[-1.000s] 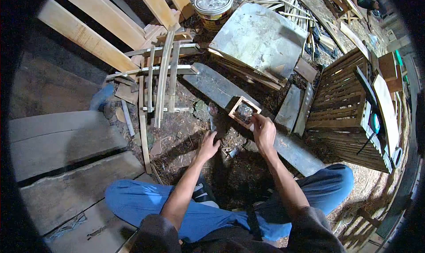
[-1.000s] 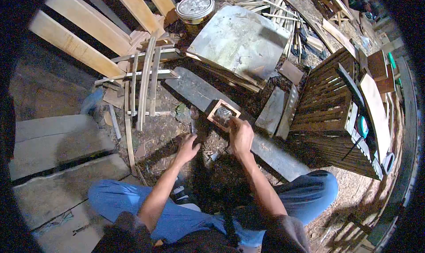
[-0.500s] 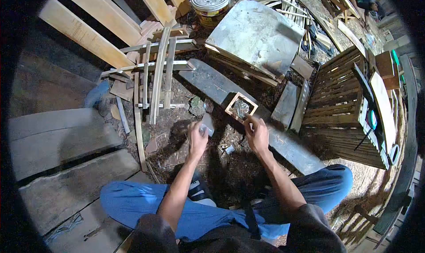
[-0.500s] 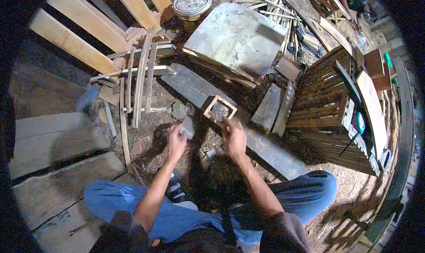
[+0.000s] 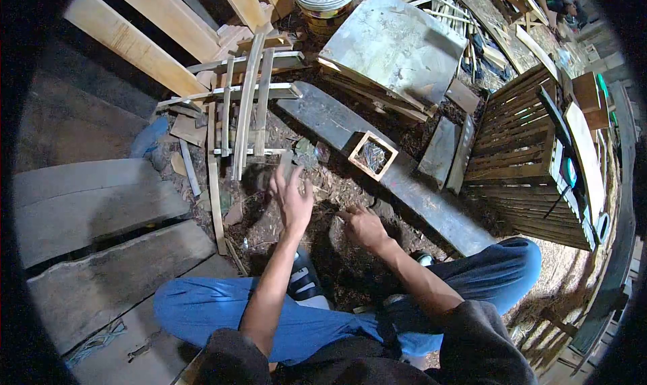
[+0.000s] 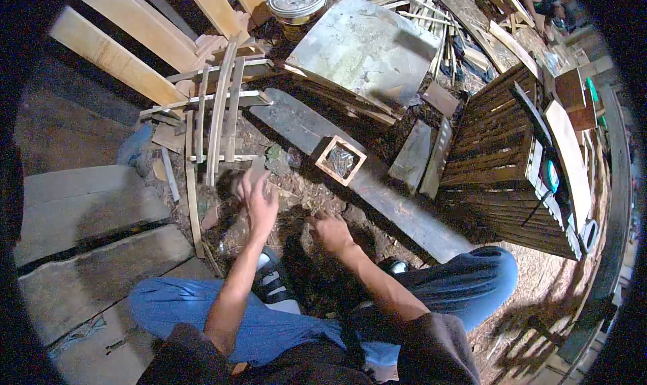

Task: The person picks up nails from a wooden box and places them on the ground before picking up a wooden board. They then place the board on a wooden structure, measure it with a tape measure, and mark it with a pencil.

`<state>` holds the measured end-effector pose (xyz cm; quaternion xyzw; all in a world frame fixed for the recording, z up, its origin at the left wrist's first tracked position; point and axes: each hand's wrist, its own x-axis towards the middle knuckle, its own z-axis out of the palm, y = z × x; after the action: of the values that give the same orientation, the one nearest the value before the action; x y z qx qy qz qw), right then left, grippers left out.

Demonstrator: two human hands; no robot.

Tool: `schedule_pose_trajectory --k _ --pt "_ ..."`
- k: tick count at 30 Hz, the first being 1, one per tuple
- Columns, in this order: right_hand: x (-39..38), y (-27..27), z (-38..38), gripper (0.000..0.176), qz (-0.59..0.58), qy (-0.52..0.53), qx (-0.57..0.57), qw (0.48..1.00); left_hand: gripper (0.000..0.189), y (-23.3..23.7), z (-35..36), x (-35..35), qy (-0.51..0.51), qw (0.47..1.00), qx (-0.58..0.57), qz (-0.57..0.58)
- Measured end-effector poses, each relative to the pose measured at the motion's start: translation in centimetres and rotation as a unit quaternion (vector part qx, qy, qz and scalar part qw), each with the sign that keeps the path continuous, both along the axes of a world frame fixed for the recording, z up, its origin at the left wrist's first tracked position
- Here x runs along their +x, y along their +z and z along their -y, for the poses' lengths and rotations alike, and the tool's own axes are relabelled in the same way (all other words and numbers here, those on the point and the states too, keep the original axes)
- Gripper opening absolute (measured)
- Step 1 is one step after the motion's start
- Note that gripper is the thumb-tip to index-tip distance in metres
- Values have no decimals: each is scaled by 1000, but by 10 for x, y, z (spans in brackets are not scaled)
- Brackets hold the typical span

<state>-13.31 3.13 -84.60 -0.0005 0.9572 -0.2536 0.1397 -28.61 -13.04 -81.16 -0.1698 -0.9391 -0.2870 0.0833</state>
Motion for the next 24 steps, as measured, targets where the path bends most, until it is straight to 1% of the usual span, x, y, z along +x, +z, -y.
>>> schedule_pose_trajectory --k 2,3,5,6,8,9,10,11,12,13,14,16,17,18,20,21,22,24 --pt "-1 12 -3 44 25 -53 -42 997 40 -12 0 2 -60 995 10 76" --pt "0 8 -7 44 27 -52 -42 997 41 -21 0 2 -74 993 48 75" --pt "-5 1 -14 42 -21 -63 -26 997 42 -36 3 6 -74 993 29 82" --pt "-12 -3 -14 42 -22 -60 -27 998 42 -42 5 7 -72 993 12 88" --pt "-23 -9 -13 42 21 -143 17 989 45 -54 8 8 -82 994 1 79" --pt "-27 -13 -12 39 -34 -145 32 988 48 -60 10 9 -100 991 -5 88" --pt "-34 -24 -9 39 -36 -145 35 988 50 -63 11 9 -118 988 -12 96" --pt "-43 -36 -4 39 -70 -146 36 986 53 -66 15 9 -124 985 -1 123" --pt "-53 -37 3 39 -103 -146 37 983 53 -62 16 7 -124 985 0 123" --pt "-60 -37 10 44 -95 -132 37 986 52 -59 19 5 -125 981 -21 150" --pt "-71 -39 16 44 -93 -130 36 986 52 -56 21 5 -126 975 -42 179" --pt "-85 -57 24 52 -103 -128 126 978 50 -61 22 1 -106 979 -58 165" --pt "-86 -65 27 53 -70 -122 118 983 50 -63 23 -2 -102 982 -36 156" --pt "-83 -78 31 53 -67 -121 119 983 49 -66 23 -5 -99 984 -14 146" --pt "-75 -98 38 48 -120 -134 113 977 49 -65 20 -5 -99 983 1 156" --pt "-71 -95 38 42 -96 -150 52 983 49 -66 18 -3 -100 983 8 155" --pt "-65 -92 36 42 -94 -150 55 983 49 -67 17 -2 -102 983 14 153" --pt "-47 -87 31 48 -38 -108 29 993 47 -67 18 -2 -103 980 8 171"
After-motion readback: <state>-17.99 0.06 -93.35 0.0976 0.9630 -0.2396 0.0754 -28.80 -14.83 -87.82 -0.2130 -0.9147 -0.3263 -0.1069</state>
